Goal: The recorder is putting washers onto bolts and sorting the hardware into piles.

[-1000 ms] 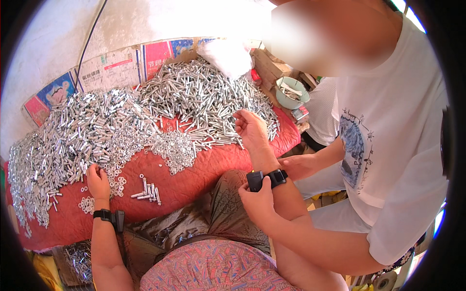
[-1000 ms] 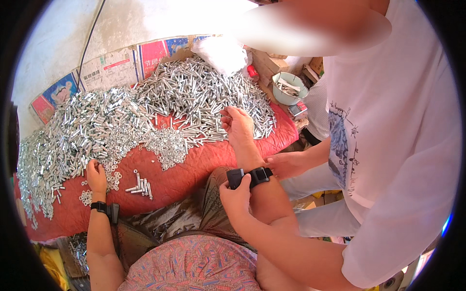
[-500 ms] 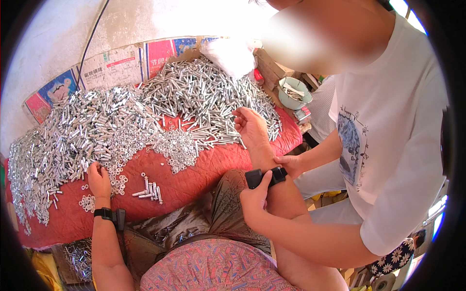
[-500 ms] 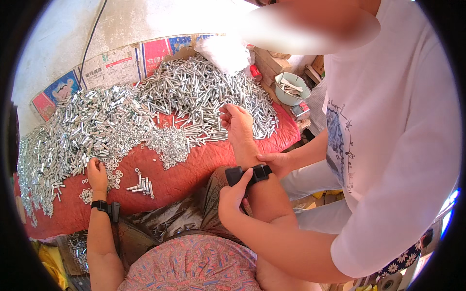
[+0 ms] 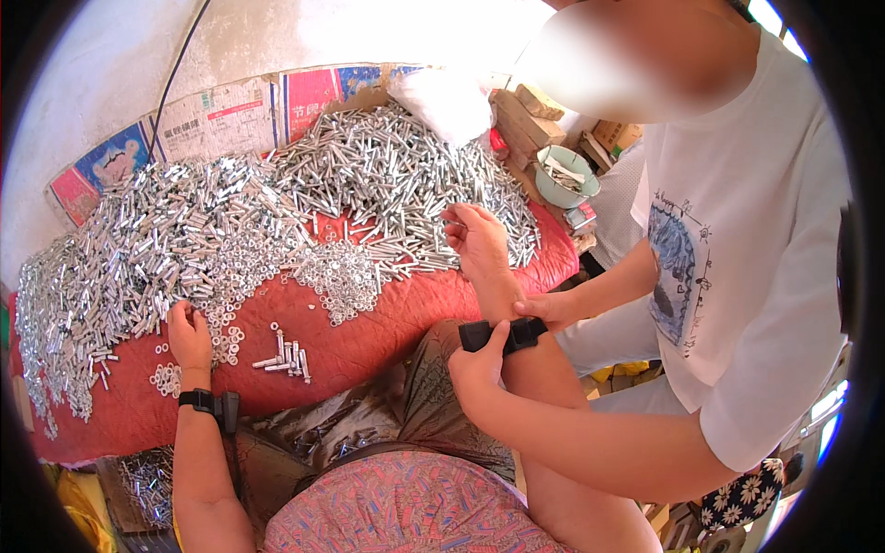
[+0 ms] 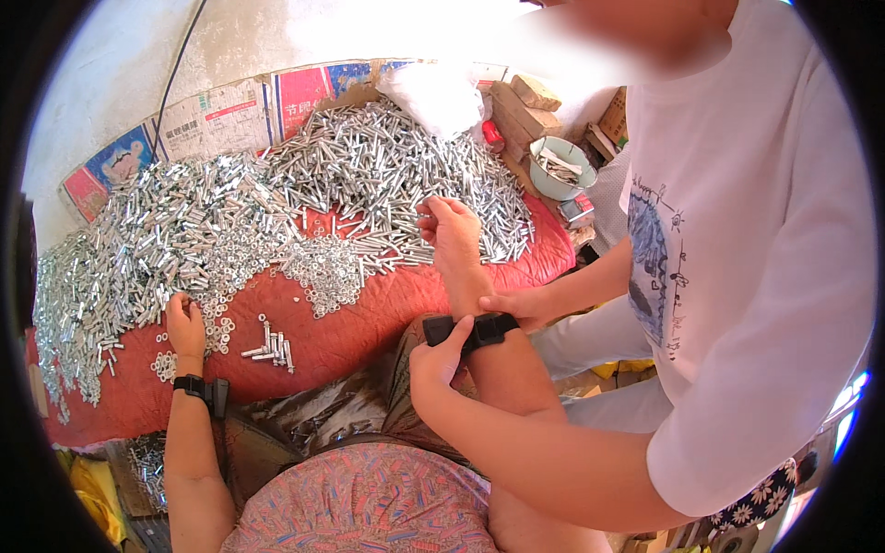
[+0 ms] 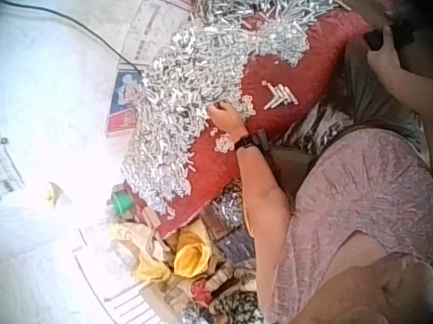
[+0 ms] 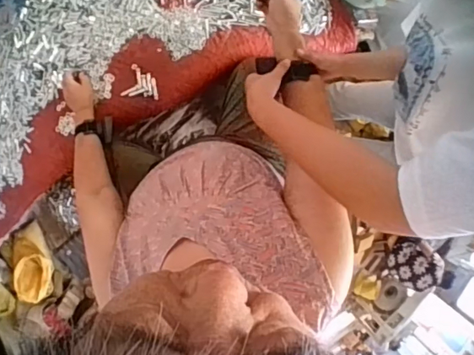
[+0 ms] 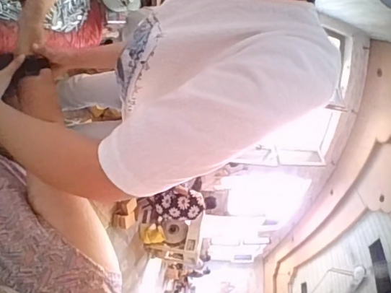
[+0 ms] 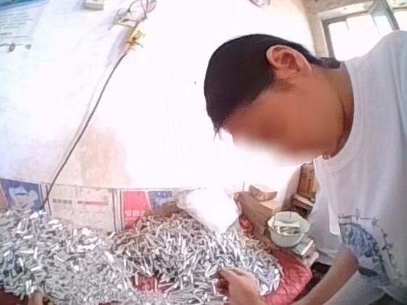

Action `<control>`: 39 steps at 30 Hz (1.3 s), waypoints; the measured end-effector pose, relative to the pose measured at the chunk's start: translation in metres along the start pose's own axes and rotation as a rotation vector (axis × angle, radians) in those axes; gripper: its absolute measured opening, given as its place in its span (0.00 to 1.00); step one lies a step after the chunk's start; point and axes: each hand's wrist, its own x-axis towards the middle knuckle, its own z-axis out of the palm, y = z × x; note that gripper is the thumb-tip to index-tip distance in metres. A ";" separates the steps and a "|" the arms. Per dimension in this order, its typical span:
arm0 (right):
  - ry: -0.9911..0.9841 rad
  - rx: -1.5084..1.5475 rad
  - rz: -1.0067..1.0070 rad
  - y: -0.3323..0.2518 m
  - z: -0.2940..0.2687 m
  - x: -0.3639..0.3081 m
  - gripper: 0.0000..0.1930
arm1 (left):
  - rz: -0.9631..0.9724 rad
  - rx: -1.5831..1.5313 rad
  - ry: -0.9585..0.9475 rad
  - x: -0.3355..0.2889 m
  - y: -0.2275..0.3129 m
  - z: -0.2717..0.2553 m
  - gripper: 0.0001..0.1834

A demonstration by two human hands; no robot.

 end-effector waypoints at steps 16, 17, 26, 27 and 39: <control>-0.070 0.034 0.032 0.000 0.030 0.002 0.05 | 0.020 0.018 -0.007 0.000 -0.004 -0.001 0.11; -0.072 0.002 0.025 0.000 0.031 0.001 0.05 | 0.021 0.020 -0.010 0.000 -0.003 -0.001 0.12; -0.093 -0.063 0.006 -0.002 0.038 0.000 0.06 | 0.040 0.001 0.025 -0.001 0.004 -0.004 0.11; -0.090 -0.084 0.005 -0.003 0.034 0.000 0.06 | 0.042 -0.001 0.023 -0.002 0.006 -0.002 0.11; 0.722 1.766 1.330 -0.036 -0.006 -0.179 0.38 | 0.036 -0.018 0.025 -0.001 0.001 0.000 0.11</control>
